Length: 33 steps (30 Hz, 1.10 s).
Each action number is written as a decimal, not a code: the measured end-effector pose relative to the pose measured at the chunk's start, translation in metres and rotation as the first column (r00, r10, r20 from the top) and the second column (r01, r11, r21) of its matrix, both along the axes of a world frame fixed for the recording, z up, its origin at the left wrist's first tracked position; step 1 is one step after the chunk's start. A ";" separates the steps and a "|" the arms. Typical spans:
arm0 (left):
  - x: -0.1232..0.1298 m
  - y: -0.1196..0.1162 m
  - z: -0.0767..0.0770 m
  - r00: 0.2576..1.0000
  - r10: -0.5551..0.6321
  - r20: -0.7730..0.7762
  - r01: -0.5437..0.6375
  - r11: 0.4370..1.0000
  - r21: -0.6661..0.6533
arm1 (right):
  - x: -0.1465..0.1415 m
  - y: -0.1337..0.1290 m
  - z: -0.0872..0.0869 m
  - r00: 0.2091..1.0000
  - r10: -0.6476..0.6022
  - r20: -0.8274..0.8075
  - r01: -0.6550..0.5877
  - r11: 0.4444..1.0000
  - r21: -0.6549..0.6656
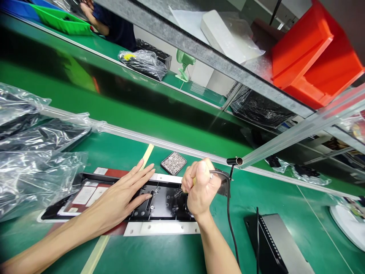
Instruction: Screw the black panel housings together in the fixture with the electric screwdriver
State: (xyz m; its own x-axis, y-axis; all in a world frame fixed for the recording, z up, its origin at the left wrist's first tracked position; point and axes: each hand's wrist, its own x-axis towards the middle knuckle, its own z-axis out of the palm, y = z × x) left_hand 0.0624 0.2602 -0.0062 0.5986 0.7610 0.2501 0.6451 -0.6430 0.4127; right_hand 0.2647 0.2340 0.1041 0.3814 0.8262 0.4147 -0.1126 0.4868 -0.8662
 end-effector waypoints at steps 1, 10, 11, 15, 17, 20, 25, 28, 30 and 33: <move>0.000 0.000 0.000 1.000 0.000 -0.004 0.000 1.000 0.000 | 0.000 0.000 0.000 1.000 0.003 -0.001 -0.003 1.000 0.002; 0.000 0.000 -0.002 1.000 0.000 -0.014 0.001 1.000 0.007 | 0.001 0.000 0.000 1.000 0.007 -0.004 -0.007 1.000 0.006; 0.000 0.000 -0.002 1.000 0.001 -0.010 -0.001 1.000 0.005 | 0.001 -0.001 0.000 1.000 0.008 -0.006 -0.008 1.000 0.004; 0.000 0.000 -0.002 1.000 0.007 0.006 -0.007 1.000 -0.005 | 0.001 -0.001 0.000 1.000 0.005 -0.011 -0.005 1.000 -0.006; 0.000 0.000 -0.003 1.000 0.007 0.021 -0.007 1.000 -0.009 | 0.002 -0.001 0.000 1.000 0.003 -0.011 -0.003 1.000 -0.007; 0.000 0.000 -0.003 0.999 0.007 0.034 -0.006 1.000 -0.008 | 0.002 -0.001 0.000 1.000 0.000 -0.011 0.000 1.000 -0.004; 0.000 -0.001 -0.004 0.999 0.010 0.035 -0.009 1.000 -0.013 | 0.002 -0.002 -0.001 1.000 0.008 -0.014 -0.008 1.000 -0.009; 0.000 0.000 -0.004 0.999 0.011 0.031 -0.011 1.000 -0.012 | 0.002 -0.002 -0.001 1.000 0.008 -0.016 -0.008 1.000 -0.005; 0.000 0.000 -0.004 1.000 0.010 0.017 -0.010 1.000 -0.006 | 0.003 -0.002 -0.001 1.000 0.008 -0.018 -0.008 1.000 -0.003; 0.000 0.000 -0.004 1.000 0.006 0.008 -0.006 1.000 0.002 | 0.003 -0.003 -0.001 1.000 0.003 -0.018 -0.004 1.000 -0.009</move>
State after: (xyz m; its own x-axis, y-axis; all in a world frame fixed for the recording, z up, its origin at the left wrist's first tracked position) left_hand 0.0625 0.2601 -0.0100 0.5917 0.7642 0.2567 0.6460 -0.6399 0.4163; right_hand 0.2679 0.2312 0.1030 0.3856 0.8310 0.4008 -0.1295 0.4789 -0.8683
